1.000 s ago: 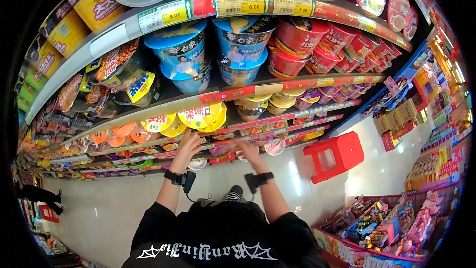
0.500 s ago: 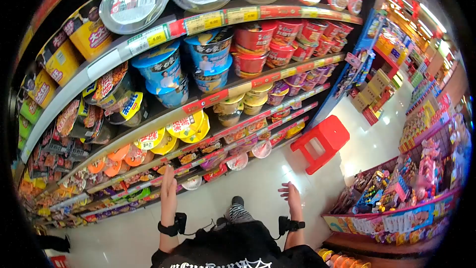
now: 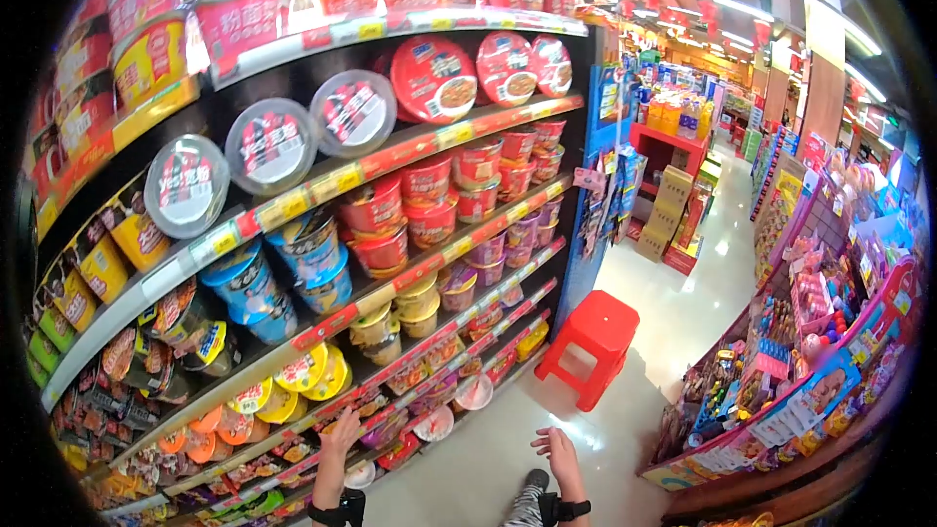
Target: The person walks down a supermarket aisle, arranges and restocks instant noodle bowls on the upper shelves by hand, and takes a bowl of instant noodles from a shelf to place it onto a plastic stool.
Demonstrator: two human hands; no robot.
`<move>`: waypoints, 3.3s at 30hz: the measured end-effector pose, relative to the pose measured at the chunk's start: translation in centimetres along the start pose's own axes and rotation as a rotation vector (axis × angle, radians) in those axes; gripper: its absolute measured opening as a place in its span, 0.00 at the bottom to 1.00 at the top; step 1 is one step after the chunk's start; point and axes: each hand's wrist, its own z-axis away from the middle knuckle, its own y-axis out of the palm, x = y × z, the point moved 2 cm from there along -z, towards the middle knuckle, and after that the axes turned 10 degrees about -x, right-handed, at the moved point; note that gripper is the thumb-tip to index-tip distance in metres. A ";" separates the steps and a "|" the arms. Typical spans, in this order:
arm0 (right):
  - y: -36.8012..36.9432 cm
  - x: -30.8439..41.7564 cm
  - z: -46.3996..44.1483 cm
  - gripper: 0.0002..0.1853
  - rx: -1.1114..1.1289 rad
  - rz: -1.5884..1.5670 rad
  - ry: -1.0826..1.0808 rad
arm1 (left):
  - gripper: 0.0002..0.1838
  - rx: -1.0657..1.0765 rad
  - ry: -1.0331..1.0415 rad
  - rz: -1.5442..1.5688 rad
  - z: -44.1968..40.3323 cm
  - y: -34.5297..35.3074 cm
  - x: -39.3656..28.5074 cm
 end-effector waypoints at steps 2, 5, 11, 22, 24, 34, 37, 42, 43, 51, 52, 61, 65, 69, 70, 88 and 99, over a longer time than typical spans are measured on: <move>-2.2 -0.6 -1.7 0.23 -0.037 -0.055 0.003 | 0.55 0.029 0.084 -0.033 -1.2 3.1 -1.4; -6.8 -0.9 -4.9 0.23 -0.089 -0.056 0.012 | 0.57 0.085 0.111 0.029 -3.6 9.0 -2.9; -17.8 0.9 -13.3 0.26 -0.244 -0.054 -0.117 | 0.56 0.191 0.158 0.082 -8.6 21.4 -2.9; -28.9 1.0 -17.7 0.22 -0.347 -0.157 -0.121 | 0.63 0.203 0.117 0.099 -13.8 34.8 -3.5; -29.0 -0.4 -18.5 0.22 -0.378 -0.205 -0.052 | 0.61 0.184 0.107 0.118 -14.7 35.9 -3.5; -27.6 3.2 -25.9 0.23 -0.278 -0.185 -0.050 | 0.57 0.168 0.169 0.102 -23.0 41.1 -2.4; -27.9 5.3 -29.5 0.23 -0.307 -0.156 -0.083 | 0.56 0.163 0.187 0.174 -26.9 43.2 -2.2; -29.4 9.7 -35.3 0.24 -0.372 -0.029 -0.235 | 0.54 0.264 0.302 0.202 -31.6 46.9 -4.9; -29.4 10.5 -36.1 0.27 -0.422 0.022 -0.270 | 0.52 0.294 0.358 0.198 -32.6 47.2 -5.1; -24.7 12.3 -42.9 0.24 -0.143 -0.188 -0.052 | 0.61 0.180 0.259 0.110 -36.3 45.5 -5.1; -23.5 12.4 -45.3 0.27 -0.072 -0.224 -0.018 | 0.62 0.115 0.254 0.070 -36.1 45.1 -5.6; -9.6 31.1 -51.9 0.26 0.471 -0.176 -0.511 | 0.59 -0.290 0.439 0.012 -35.1 39.6 -6.9; -7.0 38.5 -52.8 0.24 0.744 -0.177 -0.711 | 0.57 -0.374 0.575 -0.080 -33.5 37.4 -11.2; -7.3 44.7 -53.3 0.26 0.840 -0.117 -0.946 | 0.56 -0.408 0.548 -0.178 -31.1 36.8 -15.3; -7.5 46.0 -53.6 0.28 0.873 -0.109 -1.004 | 0.56 -0.416 0.528 -0.190 -30.5 36.8 -16.0; -1.0 70.4 -45.2 0.16 0.697 -0.234 -1.903 | 0.43 -0.935 1.020 -1.825 -28.1 28.6 -43.5; 10.4 77.5 -37.6 0.32 0.576 0.202 -1.942 | 0.54 -1.081 0.733 -1.831 -36.4 27.7 -52.7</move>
